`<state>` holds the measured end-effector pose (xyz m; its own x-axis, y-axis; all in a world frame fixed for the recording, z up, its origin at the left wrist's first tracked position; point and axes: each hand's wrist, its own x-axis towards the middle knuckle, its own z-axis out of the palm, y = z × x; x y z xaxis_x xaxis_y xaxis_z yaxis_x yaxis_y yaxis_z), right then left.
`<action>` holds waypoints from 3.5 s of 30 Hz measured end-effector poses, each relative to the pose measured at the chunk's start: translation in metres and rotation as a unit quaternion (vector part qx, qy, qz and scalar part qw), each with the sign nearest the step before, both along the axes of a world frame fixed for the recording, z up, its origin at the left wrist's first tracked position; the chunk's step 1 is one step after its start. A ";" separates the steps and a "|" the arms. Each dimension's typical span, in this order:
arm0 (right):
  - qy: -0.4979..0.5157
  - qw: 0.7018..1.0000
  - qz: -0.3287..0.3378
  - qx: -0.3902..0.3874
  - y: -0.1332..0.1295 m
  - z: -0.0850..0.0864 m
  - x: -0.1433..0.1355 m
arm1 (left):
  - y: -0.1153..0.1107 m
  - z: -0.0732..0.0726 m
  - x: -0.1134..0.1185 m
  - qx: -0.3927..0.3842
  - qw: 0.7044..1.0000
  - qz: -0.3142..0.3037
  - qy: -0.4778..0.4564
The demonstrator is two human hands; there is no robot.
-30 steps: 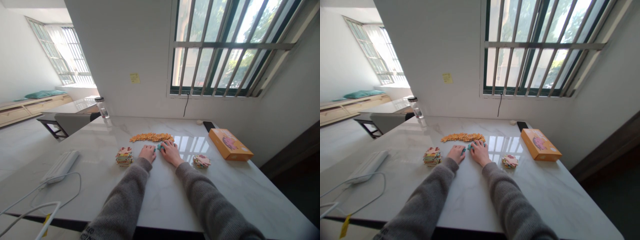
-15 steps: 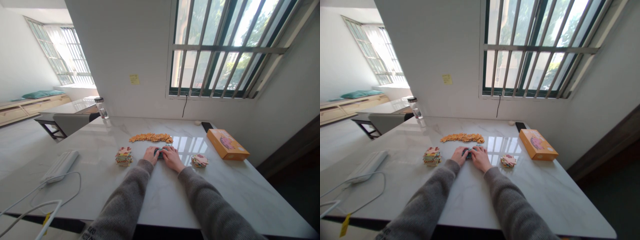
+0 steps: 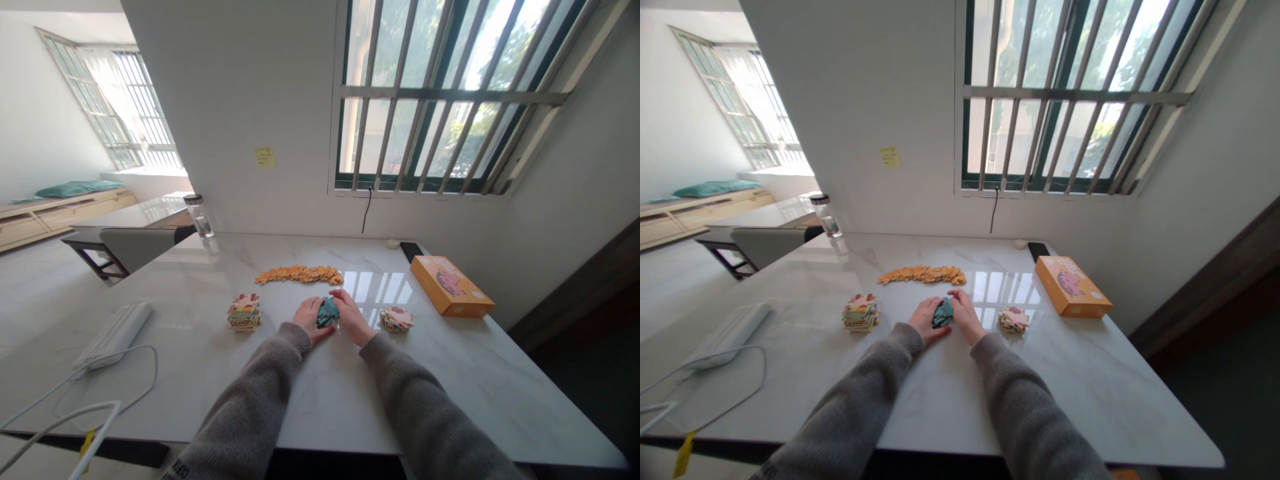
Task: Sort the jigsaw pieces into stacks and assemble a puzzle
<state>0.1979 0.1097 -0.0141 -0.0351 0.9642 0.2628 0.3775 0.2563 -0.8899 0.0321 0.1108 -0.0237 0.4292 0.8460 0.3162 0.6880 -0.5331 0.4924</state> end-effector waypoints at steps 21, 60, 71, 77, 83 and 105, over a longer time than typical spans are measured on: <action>-0.090 0.986 0.116 0.075 -0.035 0.018 0.000 | -0.003 0.004 -0.008 0.034 0.994 -0.015 -0.106; -0.296 0.954 -0.050 -0.020 -0.033 0.022 0.016 | -0.023 0.002 -0.011 0.012 1.000 -0.009 0.007; -0.267 0.952 0.065 0.136 -0.056 0.028 0.034 | -0.023 0.009 -0.012 0.095 0.992 -0.041 -0.073; -0.234 0.955 0.070 0.167 -0.054 0.039 0.036 | -0.023 0.012 -0.011 0.139 0.981 -0.062 -0.122; -0.166 0.958 0.105 0.211 -0.058 0.052 0.037 | -0.023 0.016 -0.012 0.162 0.972 -0.100 -0.135; -0.219 0.963 0.127 0.087 -0.071 0.049 0.042 | -0.045 0.033 -0.009 0.145 0.984 -0.101 -0.038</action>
